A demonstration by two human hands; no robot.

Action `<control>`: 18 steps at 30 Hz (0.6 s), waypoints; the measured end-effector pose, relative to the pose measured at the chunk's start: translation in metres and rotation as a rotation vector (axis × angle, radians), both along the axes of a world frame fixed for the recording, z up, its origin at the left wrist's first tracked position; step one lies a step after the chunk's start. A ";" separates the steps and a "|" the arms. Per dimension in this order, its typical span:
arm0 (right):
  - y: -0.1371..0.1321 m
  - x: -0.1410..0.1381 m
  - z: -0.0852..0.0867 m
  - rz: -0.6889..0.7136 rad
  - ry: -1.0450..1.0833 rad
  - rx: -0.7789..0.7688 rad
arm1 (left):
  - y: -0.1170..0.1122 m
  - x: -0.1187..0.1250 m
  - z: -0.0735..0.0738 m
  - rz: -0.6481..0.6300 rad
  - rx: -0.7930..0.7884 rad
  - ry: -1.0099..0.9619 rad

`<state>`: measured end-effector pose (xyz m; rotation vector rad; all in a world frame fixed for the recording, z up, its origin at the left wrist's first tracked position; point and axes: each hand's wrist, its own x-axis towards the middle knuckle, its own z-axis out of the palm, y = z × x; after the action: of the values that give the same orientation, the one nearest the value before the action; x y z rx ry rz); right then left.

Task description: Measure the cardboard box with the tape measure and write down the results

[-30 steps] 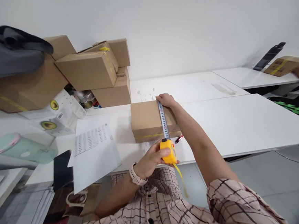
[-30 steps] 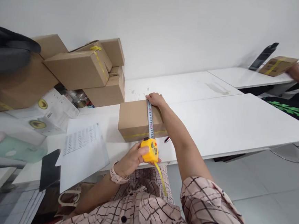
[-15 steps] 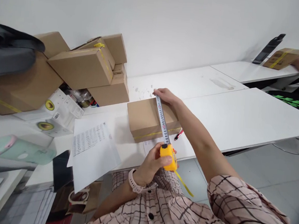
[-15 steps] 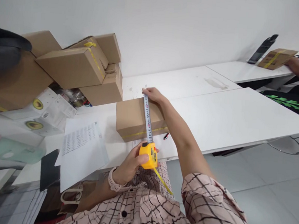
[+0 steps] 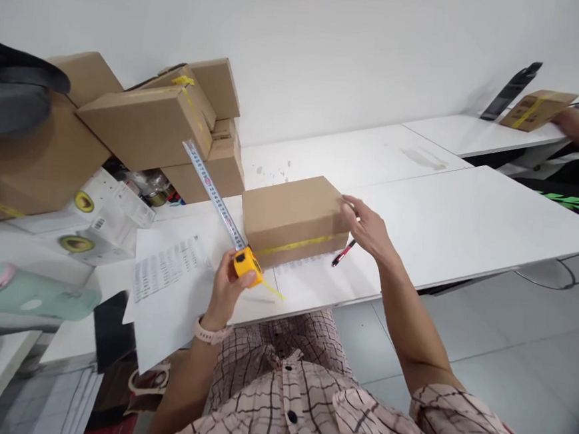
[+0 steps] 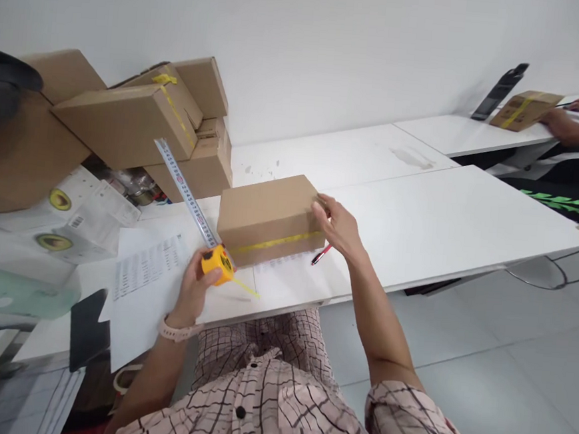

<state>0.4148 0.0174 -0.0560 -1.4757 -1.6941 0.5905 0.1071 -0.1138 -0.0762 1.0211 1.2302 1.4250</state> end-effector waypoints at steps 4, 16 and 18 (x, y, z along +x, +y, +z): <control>0.034 -0.020 0.036 -0.062 -0.084 0.139 | 0.040 -0.023 0.037 0.001 0.079 0.021; 0.144 -0.076 0.038 0.060 -0.357 0.253 | 0.049 0.013 0.050 -0.192 0.145 0.102; 0.143 -0.078 0.040 0.029 -0.384 0.236 | 0.036 0.028 0.031 -0.386 0.042 0.046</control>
<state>0.3364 0.1605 -0.0161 -1.4585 -2.0014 0.1147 0.1353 -0.0776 -0.0451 1.2493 0.9727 1.1352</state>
